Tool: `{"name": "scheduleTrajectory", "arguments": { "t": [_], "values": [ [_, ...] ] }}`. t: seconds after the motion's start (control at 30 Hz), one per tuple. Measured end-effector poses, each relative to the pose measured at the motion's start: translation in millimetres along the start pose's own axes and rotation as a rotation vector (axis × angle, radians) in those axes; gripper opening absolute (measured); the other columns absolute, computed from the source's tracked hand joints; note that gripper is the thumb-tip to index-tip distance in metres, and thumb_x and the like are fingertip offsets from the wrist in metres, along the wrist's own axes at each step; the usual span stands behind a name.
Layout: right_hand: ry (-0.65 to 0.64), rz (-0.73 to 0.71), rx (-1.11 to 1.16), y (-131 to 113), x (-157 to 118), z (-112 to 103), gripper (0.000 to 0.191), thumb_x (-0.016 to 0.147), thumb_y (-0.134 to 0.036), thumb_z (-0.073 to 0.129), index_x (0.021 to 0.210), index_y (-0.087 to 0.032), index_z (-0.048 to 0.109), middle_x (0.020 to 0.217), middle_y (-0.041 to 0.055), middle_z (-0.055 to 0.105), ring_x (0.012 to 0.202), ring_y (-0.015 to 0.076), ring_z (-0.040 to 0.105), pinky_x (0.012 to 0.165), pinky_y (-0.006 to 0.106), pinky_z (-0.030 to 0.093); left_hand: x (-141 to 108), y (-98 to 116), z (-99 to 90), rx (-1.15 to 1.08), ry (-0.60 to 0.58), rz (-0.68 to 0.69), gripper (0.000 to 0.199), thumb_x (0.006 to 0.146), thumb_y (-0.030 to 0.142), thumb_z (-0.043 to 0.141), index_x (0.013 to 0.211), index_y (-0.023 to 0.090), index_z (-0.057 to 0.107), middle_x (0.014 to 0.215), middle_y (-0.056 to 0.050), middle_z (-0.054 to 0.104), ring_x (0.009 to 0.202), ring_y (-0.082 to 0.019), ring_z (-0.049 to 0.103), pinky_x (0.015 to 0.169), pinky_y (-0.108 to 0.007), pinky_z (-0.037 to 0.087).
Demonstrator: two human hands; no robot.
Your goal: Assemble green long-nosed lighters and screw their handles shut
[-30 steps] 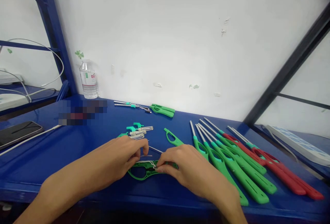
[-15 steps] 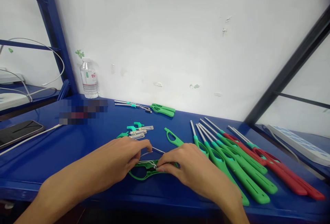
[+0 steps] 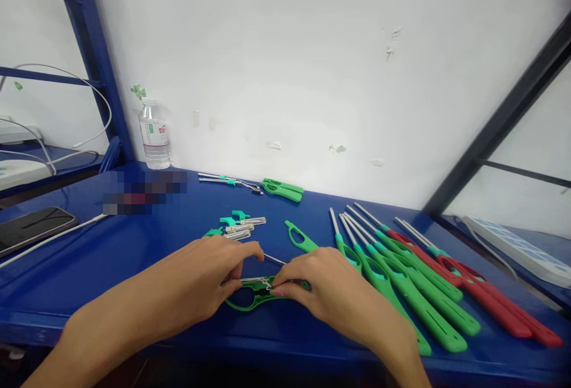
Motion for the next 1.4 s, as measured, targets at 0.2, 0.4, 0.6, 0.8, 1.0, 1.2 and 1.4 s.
{"name": "scheduleTrajectory", "arguments": {
  "t": [0.2,0.4,0.6,0.8,1.0,1.2,1.4],
  "values": [
    [-0.012,0.02,-0.013,-1,1,1,0.018,0.11,-0.03,0.075,0.11,-0.033,0.092,0.106,-0.0006,0.091,0.099,0.0245,0.085,0.089,0.03,0.053,3,-7,5.9,0.022,-0.029,-0.011,0.044,0.091,0.006,0.068,0.123,0.037,0.075,0.092,0.004,0.078,0.083,-0.02,0.073,0.07,-0.032,0.04],
    [-0.011,0.036,-0.023,-2,2,1,0.017,0.109,-0.03,0.076,0.109,-0.032,0.093,0.106,-0.0003,0.091,0.099,0.0247,0.084,0.087,0.031,0.052,1,-8,6.4,0.076,-0.018,-0.004,0.034,0.096,0.008,0.06,0.112,0.034,0.076,0.09,0.002,0.079,0.084,-0.022,0.072,0.069,-0.034,0.036],
    [-0.008,0.03,-0.041,-3,4,3,0.014,0.108,-0.03,0.078,0.109,-0.031,0.092,0.104,-0.0021,0.091,0.095,0.0237,0.084,0.081,0.031,0.049,-3,-4,2.7,0.09,-0.005,-0.018,0.025,0.1,0.012,0.058,0.092,0.03,0.074,0.091,0.0,0.078,0.084,-0.023,0.07,0.069,-0.035,0.036],
    [-0.006,0.015,-0.061,-3,5,5,0.014,0.107,-0.028,0.079,0.106,-0.031,0.092,0.102,-0.0027,0.091,0.094,0.0232,0.083,0.08,0.031,0.048,-3,-7,4.3,0.089,-0.005,-0.005,0.027,0.099,0.011,0.057,0.092,0.03,0.074,0.091,0.0,0.079,0.083,-0.022,0.069,0.07,-0.036,0.036],
    [-0.009,0.022,-0.055,-2,4,5,0.013,0.107,-0.027,0.079,0.105,-0.03,0.092,0.103,-0.0027,0.091,0.095,0.0224,0.084,0.083,0.03,0.049,-2,-4,4.0,0.05,0.008,0.009,0.029,0.097,0.008,0.055,0.099,0.031,0.072,0.092,0.002,0.077,0.084,-0.021,0.067,0.072,-0.036,0.037],
    [-0.011,0.026,-0.068,-2,3,4,0.014,0.108,-0.028,0.078,0.105,-0.03,0.092,0.101,-0.0026,0.09,0.093,0.0224,0.083,0.08,0.031,0.048,-3,5,2.5,0.05,0.013,-0.002,0.011,0.101,0.021,0.065,0.098,0.031,0.068,0.096,0.003,0.076,0.085,-0.022,0.066,0.073,-0.035,0.035],
    [-0.016,0.026,-0.062,-2,4,5,0.014,0.107,-0.026,0.079,0.105,-0.03,0.092,0.103,-0.0024,0.091,0.095,0.0225,0.083,0.081,0.031,0.048,4,5,9.6,0.073,-0.007,0.013,0.02,0.095,0.009,0.062,0.091,0.028,0.065,0.088,0.002,0.073,0.081,-0.022,0.064,0.07,-0.035,0.033]
  ]
}}
Point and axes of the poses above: each hand's wrist, its own x-axis towards the middle knuckle, its own z-axis out of the palm, y = z × x, the point moved 9 cm from there along x, towards the middle knuckle
